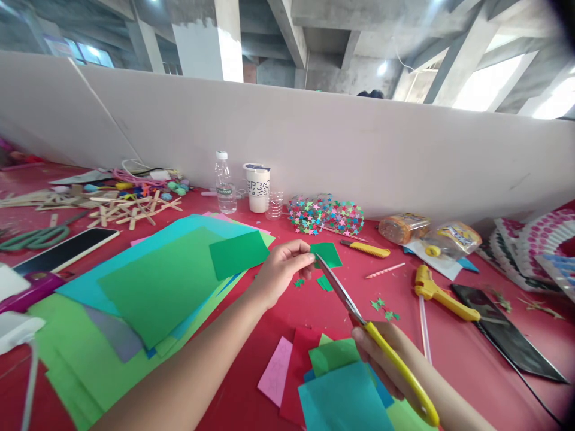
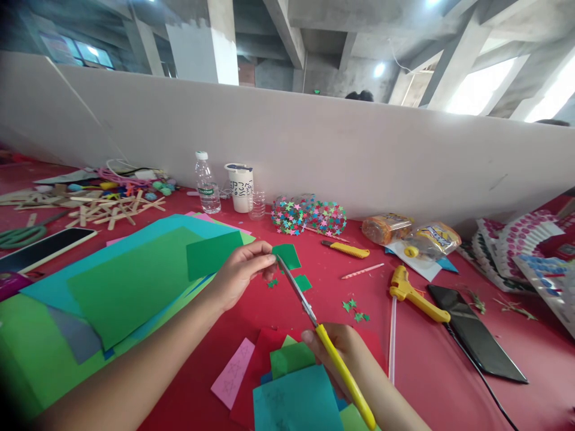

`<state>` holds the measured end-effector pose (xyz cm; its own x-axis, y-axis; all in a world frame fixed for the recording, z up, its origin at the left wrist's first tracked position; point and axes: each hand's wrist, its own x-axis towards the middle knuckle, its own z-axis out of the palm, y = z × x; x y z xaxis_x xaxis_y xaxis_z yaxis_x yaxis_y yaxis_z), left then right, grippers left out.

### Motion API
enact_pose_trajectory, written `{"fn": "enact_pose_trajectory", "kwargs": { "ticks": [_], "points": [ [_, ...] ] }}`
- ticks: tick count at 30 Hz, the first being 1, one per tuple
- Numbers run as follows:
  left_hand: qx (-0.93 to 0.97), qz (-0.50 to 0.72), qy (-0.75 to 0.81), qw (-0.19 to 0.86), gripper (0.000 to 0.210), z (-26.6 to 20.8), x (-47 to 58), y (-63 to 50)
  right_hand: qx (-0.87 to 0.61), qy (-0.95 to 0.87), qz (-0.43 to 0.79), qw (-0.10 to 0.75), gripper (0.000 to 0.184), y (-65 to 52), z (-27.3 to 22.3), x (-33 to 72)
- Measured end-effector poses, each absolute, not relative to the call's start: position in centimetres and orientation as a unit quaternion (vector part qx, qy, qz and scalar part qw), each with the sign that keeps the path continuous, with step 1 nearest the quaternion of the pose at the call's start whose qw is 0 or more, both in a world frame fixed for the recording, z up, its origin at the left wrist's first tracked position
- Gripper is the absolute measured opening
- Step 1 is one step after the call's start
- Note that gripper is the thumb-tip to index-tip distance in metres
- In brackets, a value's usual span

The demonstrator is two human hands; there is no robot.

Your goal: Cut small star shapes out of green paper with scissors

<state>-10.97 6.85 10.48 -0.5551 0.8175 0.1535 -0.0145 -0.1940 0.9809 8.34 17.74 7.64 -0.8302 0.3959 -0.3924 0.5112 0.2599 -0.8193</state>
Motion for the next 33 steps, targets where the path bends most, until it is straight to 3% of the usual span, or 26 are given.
{"fn": "enact_pose_trajectory", "kwargs": {
  "ticks": [14,33],
  "points": [
    [0.355,0.692,0.582,0.238,0.010,10.9,-10.9,6.7,0.283,0.775,-0.564,0.039,0.049,17.8,7.5,8.6],
    [0.304,0.746,0.528,0.268,0.013,10.0,-8.4,7.6,0.239,0.785,-0.571,0.001,0.058,16.8,7.6,9.0]
  ]
}}
